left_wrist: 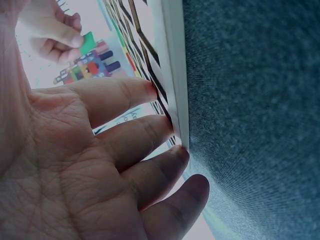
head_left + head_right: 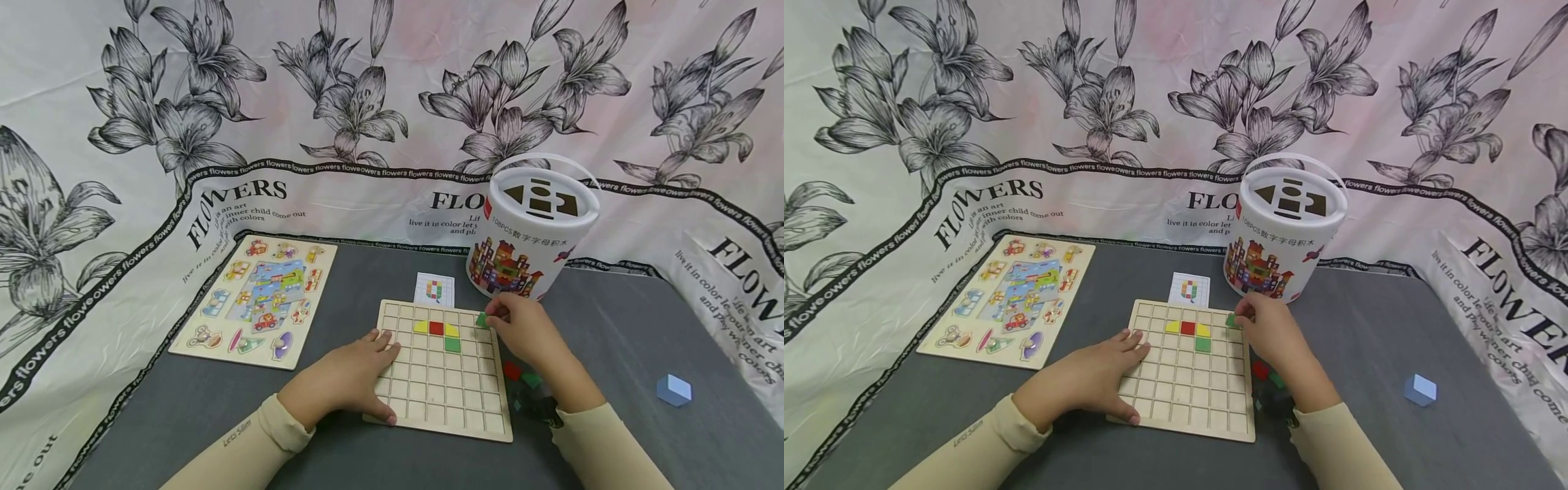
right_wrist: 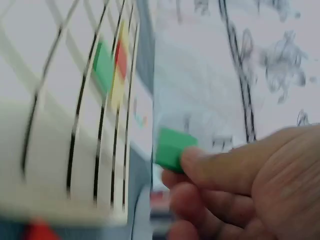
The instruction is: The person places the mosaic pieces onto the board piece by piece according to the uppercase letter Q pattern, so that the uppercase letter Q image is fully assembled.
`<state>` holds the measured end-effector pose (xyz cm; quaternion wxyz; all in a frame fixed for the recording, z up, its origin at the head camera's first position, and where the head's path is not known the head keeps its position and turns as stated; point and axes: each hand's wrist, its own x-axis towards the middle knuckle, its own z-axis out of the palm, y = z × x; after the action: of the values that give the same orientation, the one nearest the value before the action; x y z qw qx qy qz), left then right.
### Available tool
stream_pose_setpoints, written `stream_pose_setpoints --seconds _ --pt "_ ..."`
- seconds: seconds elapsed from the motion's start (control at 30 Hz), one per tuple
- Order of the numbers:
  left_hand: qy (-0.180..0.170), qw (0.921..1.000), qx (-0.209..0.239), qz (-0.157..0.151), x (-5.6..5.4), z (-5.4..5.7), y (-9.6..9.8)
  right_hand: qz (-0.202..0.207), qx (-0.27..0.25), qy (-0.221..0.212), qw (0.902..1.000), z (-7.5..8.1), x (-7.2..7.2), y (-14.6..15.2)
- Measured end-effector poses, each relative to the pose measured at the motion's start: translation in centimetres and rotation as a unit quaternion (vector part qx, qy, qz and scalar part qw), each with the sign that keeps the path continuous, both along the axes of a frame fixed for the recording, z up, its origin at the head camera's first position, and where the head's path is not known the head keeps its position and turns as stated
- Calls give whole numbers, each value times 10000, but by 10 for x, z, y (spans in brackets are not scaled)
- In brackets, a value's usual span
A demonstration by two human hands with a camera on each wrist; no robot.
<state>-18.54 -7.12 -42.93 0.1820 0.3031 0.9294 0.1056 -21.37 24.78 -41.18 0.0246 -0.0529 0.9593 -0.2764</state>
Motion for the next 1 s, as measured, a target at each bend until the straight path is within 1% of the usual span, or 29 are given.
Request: stream_pose_setpoints --seconds 0.07,0.13,0.23,0.33,0.63,1.0 --pt "0 10000 21 6 0 0 0 287 -87 -189 9994 3 4 -13" --pt "0 10000 31 10 0 0 -1 573 -80 -399 9975 2 8 -24" --pt "10 10000 28 7 0 1 0 799 -18 -630 9948 -3 11 -35" --pt "14 10000 16 5 0 1 0 869 63 -724 9936 -6 11 -39" --pt "4 10000 -1 14 0 2 0 1138 146 -702 9909 -8 15 -41" --pt "-4 10000 15 14 0 2 0 1057 231 -709 9916 -11 16 -44"
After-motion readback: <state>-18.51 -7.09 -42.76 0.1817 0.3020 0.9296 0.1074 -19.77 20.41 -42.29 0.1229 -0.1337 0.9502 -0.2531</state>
